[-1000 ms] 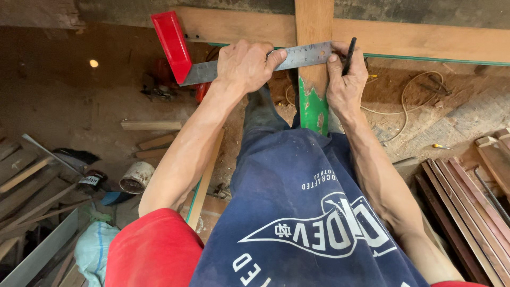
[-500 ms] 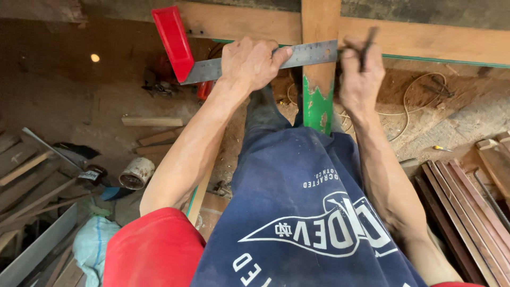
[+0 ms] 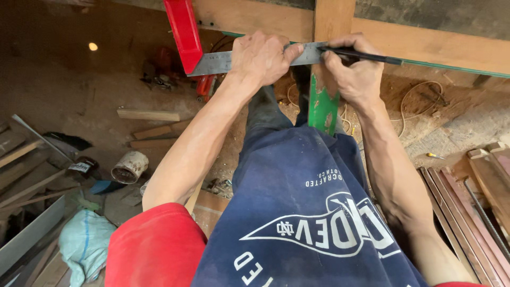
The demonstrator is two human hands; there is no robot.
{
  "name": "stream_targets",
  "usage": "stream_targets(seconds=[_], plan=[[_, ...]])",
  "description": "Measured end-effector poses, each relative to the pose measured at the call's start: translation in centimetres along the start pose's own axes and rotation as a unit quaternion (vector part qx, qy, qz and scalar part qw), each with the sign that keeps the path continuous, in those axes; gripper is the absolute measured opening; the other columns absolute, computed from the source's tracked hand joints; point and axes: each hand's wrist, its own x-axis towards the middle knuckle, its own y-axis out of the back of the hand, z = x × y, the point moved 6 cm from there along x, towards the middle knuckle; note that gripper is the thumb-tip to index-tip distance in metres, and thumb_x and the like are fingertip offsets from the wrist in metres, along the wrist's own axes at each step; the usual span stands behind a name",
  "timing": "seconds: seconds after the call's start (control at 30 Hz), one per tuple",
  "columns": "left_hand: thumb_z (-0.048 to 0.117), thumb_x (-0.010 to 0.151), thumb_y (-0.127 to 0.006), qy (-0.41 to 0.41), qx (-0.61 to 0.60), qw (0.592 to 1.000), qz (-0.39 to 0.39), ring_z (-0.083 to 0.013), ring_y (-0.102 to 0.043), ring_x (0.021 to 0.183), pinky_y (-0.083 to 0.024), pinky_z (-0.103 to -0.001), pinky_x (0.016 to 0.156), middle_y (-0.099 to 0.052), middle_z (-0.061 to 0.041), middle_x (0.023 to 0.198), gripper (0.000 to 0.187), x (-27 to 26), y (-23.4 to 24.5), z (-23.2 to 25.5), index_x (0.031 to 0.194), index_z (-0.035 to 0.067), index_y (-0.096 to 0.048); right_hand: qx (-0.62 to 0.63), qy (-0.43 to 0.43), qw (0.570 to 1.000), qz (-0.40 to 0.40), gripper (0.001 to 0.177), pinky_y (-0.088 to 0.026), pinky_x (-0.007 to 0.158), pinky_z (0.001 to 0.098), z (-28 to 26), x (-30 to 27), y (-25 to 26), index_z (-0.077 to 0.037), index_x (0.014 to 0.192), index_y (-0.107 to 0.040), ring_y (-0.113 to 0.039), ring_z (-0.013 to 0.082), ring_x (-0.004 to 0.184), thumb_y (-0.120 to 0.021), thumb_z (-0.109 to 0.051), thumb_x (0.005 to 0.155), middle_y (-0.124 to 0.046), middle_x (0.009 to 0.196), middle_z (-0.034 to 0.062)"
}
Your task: The person measures a long wooden plank using a tape measure and a square ruler, then marks the plank with a pencil at measured intervals. The person repeats the measuring and marking process multiple times along the length of the plank.
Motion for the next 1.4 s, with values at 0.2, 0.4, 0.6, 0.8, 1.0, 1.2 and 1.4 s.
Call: stream_targets(seconds=[0.2, 0.4, 0.6, 0.8, 1.0, 1.2, 1.4], plan=[[0.055, 0.096, -0.057, 0.002, 0.002, 1.0, -0.001, -0.0401, -0.072, 0.086, -0.054, -0.053, 0.075, -0.074, -0.019, 0.083, 0.047, 0.1, 0.1, 0.1, 0.091, 0.015, -0.081, 0.015, 0.018, 0.999, 0.024, 0.015, -0.056, 0.082, 0.0262, 1.2, 0.0, -0.4, 0.001, 0.112, -0.075, -0.067, 0.011, 0.09, -0.08, -0.007, 0.1, -0.072, 0.105, 0.0073], [0.057, 0.096, -0.055, -0.002, -0.003, 1.0, 0.001, -0.0396, -0.072, 0.087, -0.054, -0.053, 0.075, -0.075, -0.018, 0.084, 0.049, 0.0, 0.1, 0.1, 0.091, 0.015, -0.08, -0.021, 0.053, 0.998, 0.019, 0.012, -0.057, 0.084, 0.0283, 0.7, 0.2, -0.5, 0.001, 0.11, -0.076, -0.069, 0.0151, 0.092, -0.08, -0.005, 0.101, -0.072, 0.106, 0.0098], [0.057, 0.096, -0.054, 0.003, 0.003, 1.0, -0.011, -0.0389, -0.072, 0.087, -0.054, -0.052, 0.075, -0.074, -0.018, 0.084, 0.049, 0.1, -0.2, -0.1, 0.091, 0.015, -0.08, -0.045, 0.047, 0.998, 0.012, 0.011, -0.056, 0.078, 0.0285, 0.6, 0.2, -0.4, -0.001, 0.108, -0.076, -0.067, 0.0157, 0.086, -0.08, -0.005, 0.099, -0.071, 0.1, 0.0094], [0.057, 0.096, -0.054, 0.008, 0.007, 1.0, -0.009, -0.0399, -0.072, 0.087, -0.053, -0.053, 0.075, -0.074, -0.019, 0.083, 0.049, 0.2, -0.1, 0.0, 0.092, 0.016, -0.081, -0.039, 0.063, 0.997, 0.022, 0.01, -0.056, 0.078, 0.0293, 0.0, 0.3, -0.5, -0.001, 0.107, -0.076, -0.067, 0.0156, 0.087, -0.08, -0.006, 0.1, -0.071, 0.1, 0.0093], [0.058, 0.096, -0.054, 0.008, 0.009, 1.0, -0.018, -0.0402, -0.072, 0.087, -0.054, -0.052, 0.075, -0.074, -0.019, 0.084, 0.051, 0.2, -0.1, -0.1, 0.094, 0.015, -0.081, -0.06, 0.048, 0.997, 0.025, 0.009, -0.056, 0.077, 0.0294, -0.1, 0.4, -0.6, -0.001, 0.104, -0.076, -0.067, 0.0154, 0.086, -0.08, -0.006, 0.098, -0.071, 0.097, 0.0091], [0.057, 0.096, -0.054, 0.006, 0.001, 1.0, -0.014, -0.0407, -0.072, 0.087, -0.054, -0.053, 0.075, -0.074, -0.019, 0.084, 0.049, 0.1, 0.0, 0.0, 0.094, 0.016, -0.081, -0.06, 0.058, 0.996, 0.027, 0.006, -0.054, 0.077, 0.0306, -0.1, 0.3, -0.8, -0.001, 0.102, -0.076, -0.067, 0.0177, 0.086, -0.079, -0.005, 0.098, -0.071, 0.096, 0.0099], [0.056, 0.095, -0.054, 0.012, -0.006, 1.0, -0.017, -0.0409, -0.071, 0.088, -0.054, -0.053, 0.075, -0.074, -0.019, 0.085, 0.047, 0.1, -0.1, 0.0, 0.095, 0.018, -0.081, -0.062, 0.045, 0.997, 0.029, 0.005, -0.055, 0.078, 0.0304, 0.2, 0.3, -1.0, -0.001, 0.1, -0.076, -0.068, 0.0175, 0.087, -0.078, -0.005, 0.096, -0.071, 0.096, 0.01]])
